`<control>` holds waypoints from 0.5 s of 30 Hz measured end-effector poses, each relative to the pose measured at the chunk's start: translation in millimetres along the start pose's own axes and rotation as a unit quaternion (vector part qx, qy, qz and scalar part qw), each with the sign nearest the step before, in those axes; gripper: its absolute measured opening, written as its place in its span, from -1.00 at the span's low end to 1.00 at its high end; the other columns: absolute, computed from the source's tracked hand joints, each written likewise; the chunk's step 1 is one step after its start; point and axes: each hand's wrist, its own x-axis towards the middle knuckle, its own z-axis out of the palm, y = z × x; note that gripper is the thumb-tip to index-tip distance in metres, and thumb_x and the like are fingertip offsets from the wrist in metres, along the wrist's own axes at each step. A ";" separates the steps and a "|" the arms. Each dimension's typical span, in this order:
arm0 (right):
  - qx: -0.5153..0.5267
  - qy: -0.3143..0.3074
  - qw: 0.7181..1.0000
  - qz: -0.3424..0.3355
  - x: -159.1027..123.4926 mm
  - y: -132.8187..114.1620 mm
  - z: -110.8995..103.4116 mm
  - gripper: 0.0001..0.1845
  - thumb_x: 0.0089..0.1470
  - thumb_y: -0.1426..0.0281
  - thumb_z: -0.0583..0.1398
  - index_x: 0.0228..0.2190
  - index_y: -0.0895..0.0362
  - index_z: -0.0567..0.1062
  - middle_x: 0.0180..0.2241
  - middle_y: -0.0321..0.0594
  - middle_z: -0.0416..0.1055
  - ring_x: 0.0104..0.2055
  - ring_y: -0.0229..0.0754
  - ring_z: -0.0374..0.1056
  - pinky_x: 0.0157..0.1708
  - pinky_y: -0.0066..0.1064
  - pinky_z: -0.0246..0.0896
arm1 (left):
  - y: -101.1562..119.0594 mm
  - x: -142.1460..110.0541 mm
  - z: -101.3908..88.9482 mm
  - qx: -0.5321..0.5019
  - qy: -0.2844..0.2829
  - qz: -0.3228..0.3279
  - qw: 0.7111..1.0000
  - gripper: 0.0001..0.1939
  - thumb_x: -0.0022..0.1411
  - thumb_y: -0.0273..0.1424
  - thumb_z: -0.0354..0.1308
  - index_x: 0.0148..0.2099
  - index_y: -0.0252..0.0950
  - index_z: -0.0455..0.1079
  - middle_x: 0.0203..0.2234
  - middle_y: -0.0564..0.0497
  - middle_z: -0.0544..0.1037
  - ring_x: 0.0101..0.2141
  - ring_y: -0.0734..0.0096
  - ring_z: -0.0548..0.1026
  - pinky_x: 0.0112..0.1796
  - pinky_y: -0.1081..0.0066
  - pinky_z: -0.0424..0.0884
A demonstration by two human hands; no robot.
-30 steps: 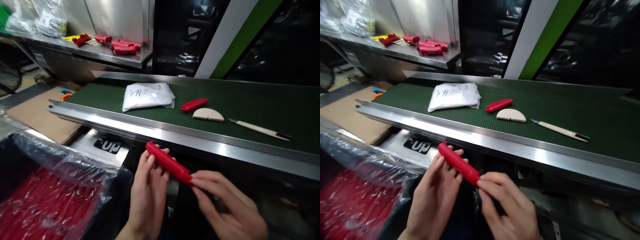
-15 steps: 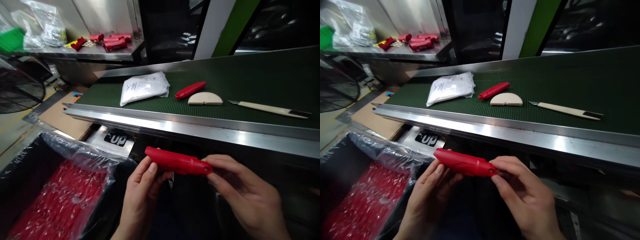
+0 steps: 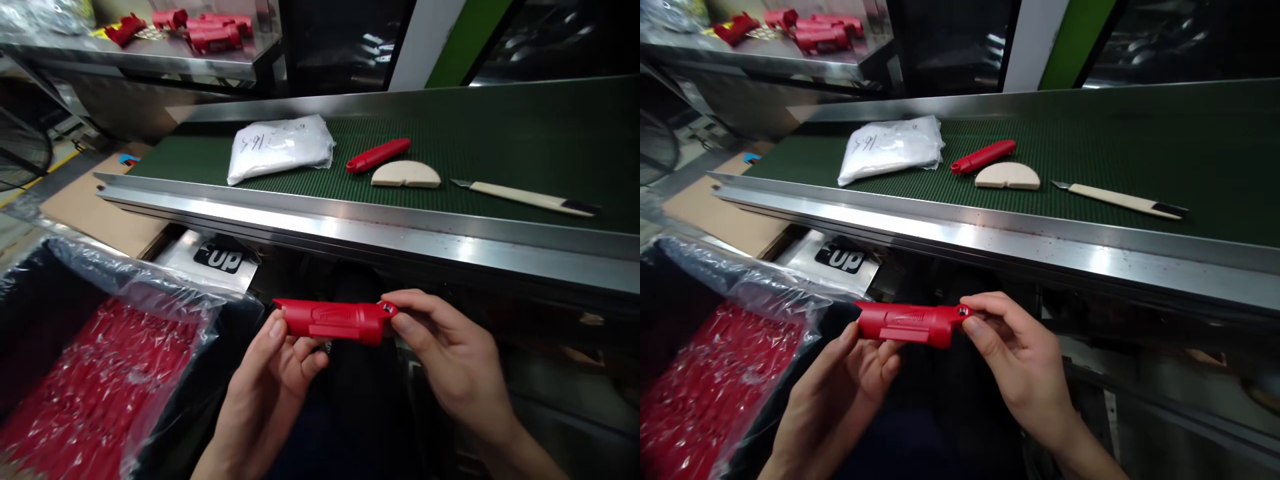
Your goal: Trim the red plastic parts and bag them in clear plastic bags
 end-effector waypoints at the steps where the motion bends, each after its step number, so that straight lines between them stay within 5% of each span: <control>1: -0.001 -0.001 1.000 0.000 1.2 -0.8 3.0 -0.84 0.20 0.34 0.21 -0.17 -0.12 0.54 -0.22 -0.41 0.50 -0.28 -0.44 0.45 -0.30 -0.77 0.35 | 1.8 0.3 -1.2 -0.001 -0.008 -0.005 1.000 -0.78 0.08 -0.47 0.41 -0.20 -0.39 0.52 -0.32 -0.12 0.58 -0.31 0.32 0.55 -0.34 0.44 0.58; 10: -0.056 0.005 0.998 -0.001 12.0 -3.7 24.7 -0.89 0.18 0.34 0.21 -0.24 -0.04 0.55 -0.33 -0.40 0.52 -0.34 -0.42 0.45 -0.35 -0.75 0.34 | 13.7 11.3 -18.3 -0.019 -0.080 -0.045 0.996 -0.76 0.37 -0.36 0.12 -0.14 -0.45 0.52 -0.29 -0.16 0.56 -0.26 0.31 0.54 -0.30 0.48 0.54; 15: -0.116 -0.022 0.985 -0.126 6.8 -10.6 44.0 -0.78 0.11 0.50 0.23 -0.18 0.03 0.49 -0.18 -0.22 0.47 -0.16 -0.26 0.44 -0.20 -0.53 0.40 | 23.0 22.5 -29.5 -0.072 -0.057 -0.022 0.995 -0.81 0.33 -0.30 0.14 -0.14 -0.31 0.49 -0.13 -0.14 0.52 -0.07 0.18 0.46 -0.08 0.20 0.49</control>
